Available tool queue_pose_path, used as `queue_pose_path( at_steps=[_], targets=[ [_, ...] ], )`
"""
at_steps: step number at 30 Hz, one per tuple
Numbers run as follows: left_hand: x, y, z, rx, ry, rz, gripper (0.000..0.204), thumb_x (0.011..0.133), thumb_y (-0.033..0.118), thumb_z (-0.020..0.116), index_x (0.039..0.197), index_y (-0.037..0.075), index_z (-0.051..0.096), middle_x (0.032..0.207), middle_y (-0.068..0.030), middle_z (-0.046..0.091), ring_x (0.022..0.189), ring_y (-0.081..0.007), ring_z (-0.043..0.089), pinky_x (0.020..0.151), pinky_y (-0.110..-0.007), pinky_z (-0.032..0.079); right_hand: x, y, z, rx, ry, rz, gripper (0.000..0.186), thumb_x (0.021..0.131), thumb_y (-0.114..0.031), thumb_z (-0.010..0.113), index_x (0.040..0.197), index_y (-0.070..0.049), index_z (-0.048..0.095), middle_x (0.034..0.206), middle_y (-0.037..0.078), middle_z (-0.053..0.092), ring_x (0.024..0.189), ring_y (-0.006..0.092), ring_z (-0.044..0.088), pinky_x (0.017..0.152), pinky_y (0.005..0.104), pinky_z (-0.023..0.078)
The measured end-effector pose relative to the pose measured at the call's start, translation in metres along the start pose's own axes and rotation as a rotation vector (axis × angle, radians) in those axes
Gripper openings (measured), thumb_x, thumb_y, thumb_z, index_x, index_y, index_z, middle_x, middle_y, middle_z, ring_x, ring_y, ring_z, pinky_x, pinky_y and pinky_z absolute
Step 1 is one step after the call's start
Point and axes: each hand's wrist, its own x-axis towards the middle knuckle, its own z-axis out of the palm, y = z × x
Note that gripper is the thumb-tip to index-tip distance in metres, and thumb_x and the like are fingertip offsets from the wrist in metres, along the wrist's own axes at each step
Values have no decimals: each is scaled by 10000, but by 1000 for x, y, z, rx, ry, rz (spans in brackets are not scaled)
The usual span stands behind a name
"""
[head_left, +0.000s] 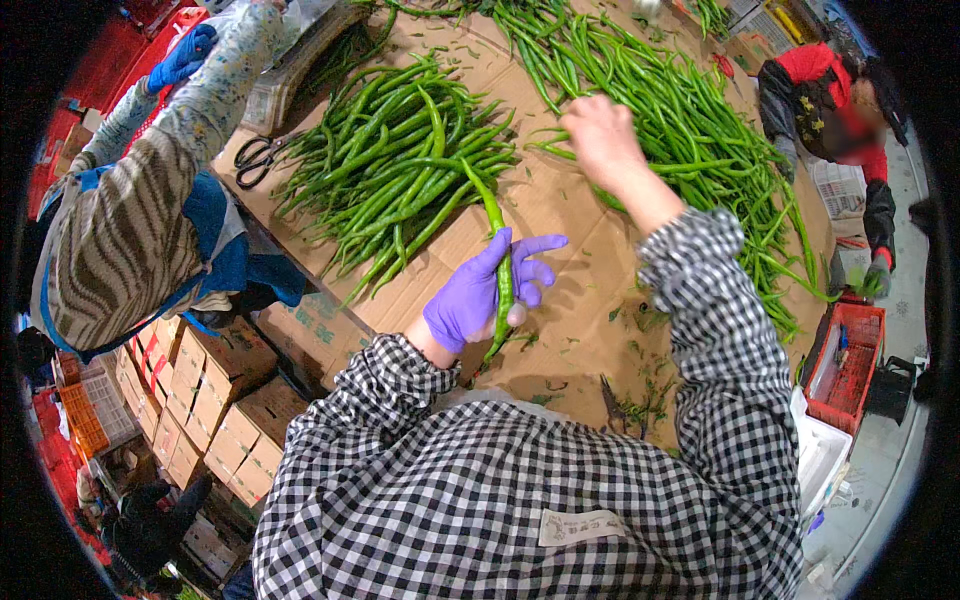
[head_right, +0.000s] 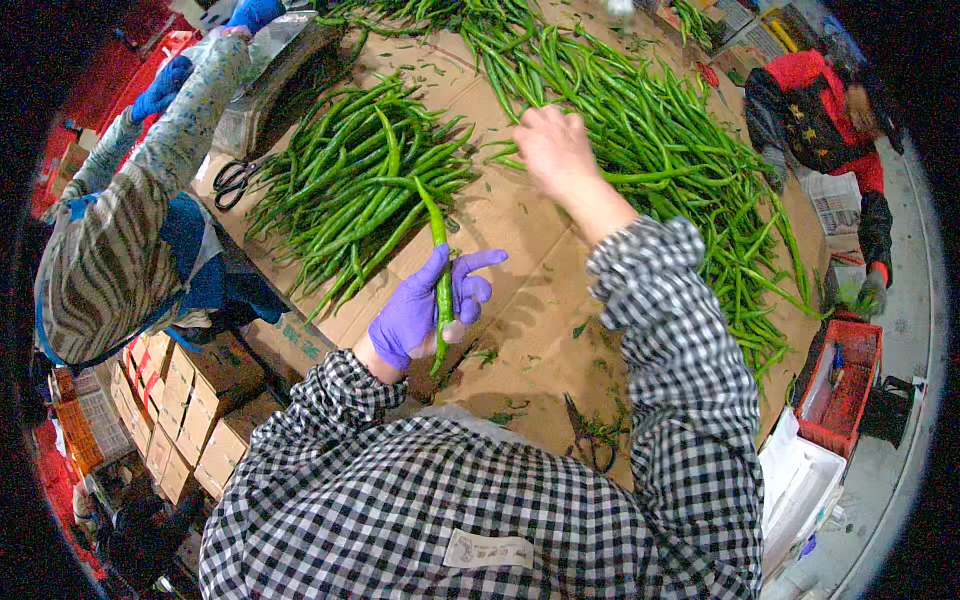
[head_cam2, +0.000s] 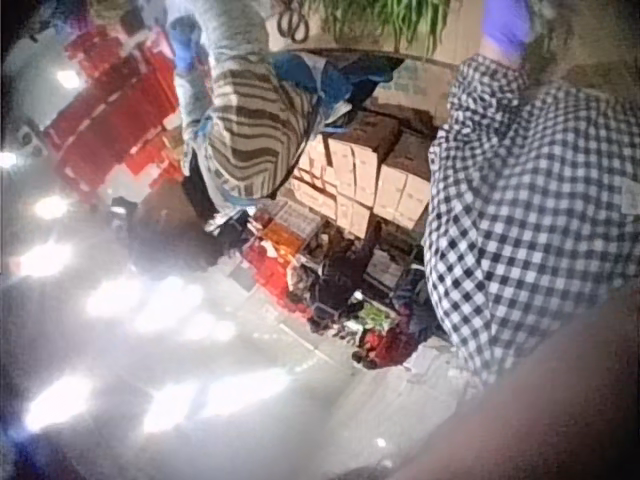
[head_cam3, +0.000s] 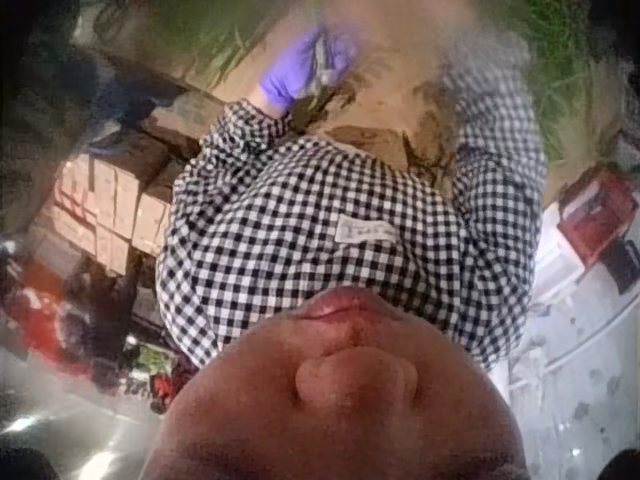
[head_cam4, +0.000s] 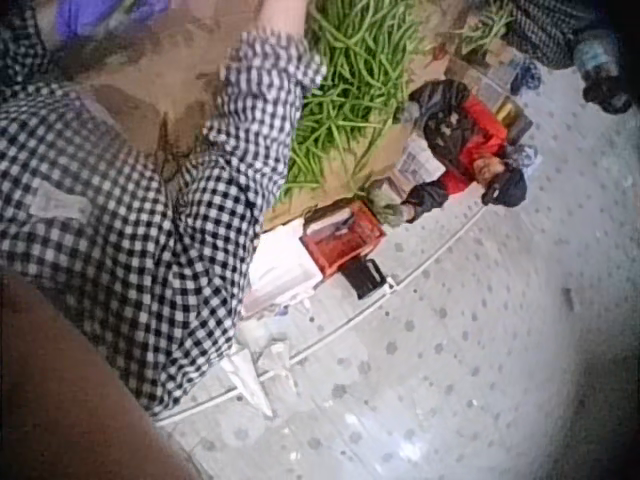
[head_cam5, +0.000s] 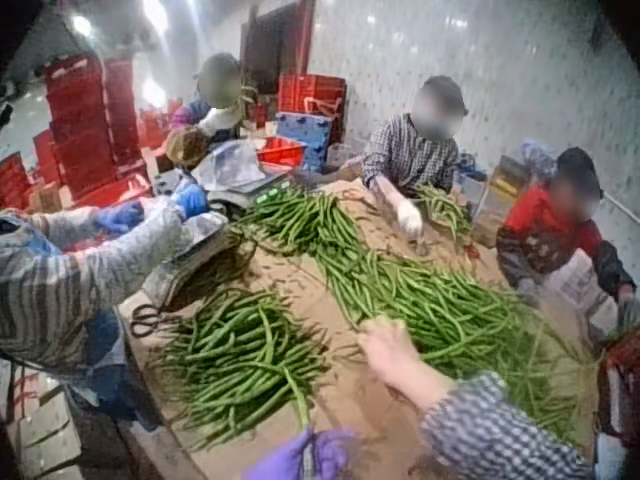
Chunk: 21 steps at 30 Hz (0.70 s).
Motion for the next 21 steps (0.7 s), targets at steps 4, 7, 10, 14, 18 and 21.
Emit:
queue_pose_path(
  at_steps=[4, 7, 10, 14, 18, 21],
  targets=[
    [-1, -5, 17, -100, -115, 3, 716, 1022, 477, 392, 1523, 11, 180, 1280, -207, 589, 1065, -346, 657, 702, -386, 624, -43, 25, -86, 293, 297, 91, 171, 809, -70, 661, 980, -50, 661, 1026, 124, 614, 962, 315, 607, 809, 413, 511],
    [1, -10, 24, -198, -220, -52, 735, 1019, 467, 401, 1535, 19, 130, 1398, -236, 492, 1197, -409, 571, 785, -460, 617, -95, 27, -138, 433, 512, 122, 157, 831, -63, 702, 975, -22, 659, 979, 129, 637, 933, 300, 630, 820, 360, 510],
    [5, -20, 27, -309, -313, -116, 737, 1016, 459, 410, 1535, 14, 135, 1423, -256, 456, 1229, -416, 545, 827, -523, 590, -145, 13, -158, 478, 726, 177, 204, 780, -4, 731, 976, -12, 676, 931, 108, 657, 882, 252, 635, 796, 334, 503],
    [9, -34, 32, -276, -323, -170, 722, 1018, 438, 411, 1523, -15, 164, 1463, -260, 405, 1294, -416, 484, 952, -545, 525, -200, -32, -145, 336, 787, 149, 268, 745, 10, 744, 1003, -45, 695, 938, 123, 646, 828, 241, 632, 726, 339, 513],
    [16, -58, 36, -90, -138, -130, 670, 1026, 374, 416, 1501, -52, 212, 1518, -251, 324, 1407, -384, 336, 1152, -515, 323, -236, -79, -124, 772, 350, 123, 250, 801, -121, 704, 1045, -68, 694, 940, 102, 624, 789, 231, 631, 638, 335, 515],
    [19, -71, 32, -36, -41, -17, 610, 1024, 287, 451, 1492, -47, 247, 1514, -237, 342, 1412, -367, 336, 1144, -489, 348, -235, -98, -104, 601, 376, -213, 293, 759, -140, 686, 1043, -70, 701, 974, 95, 610, 848, 279, 641, 666, 370, 535]
  ],
)
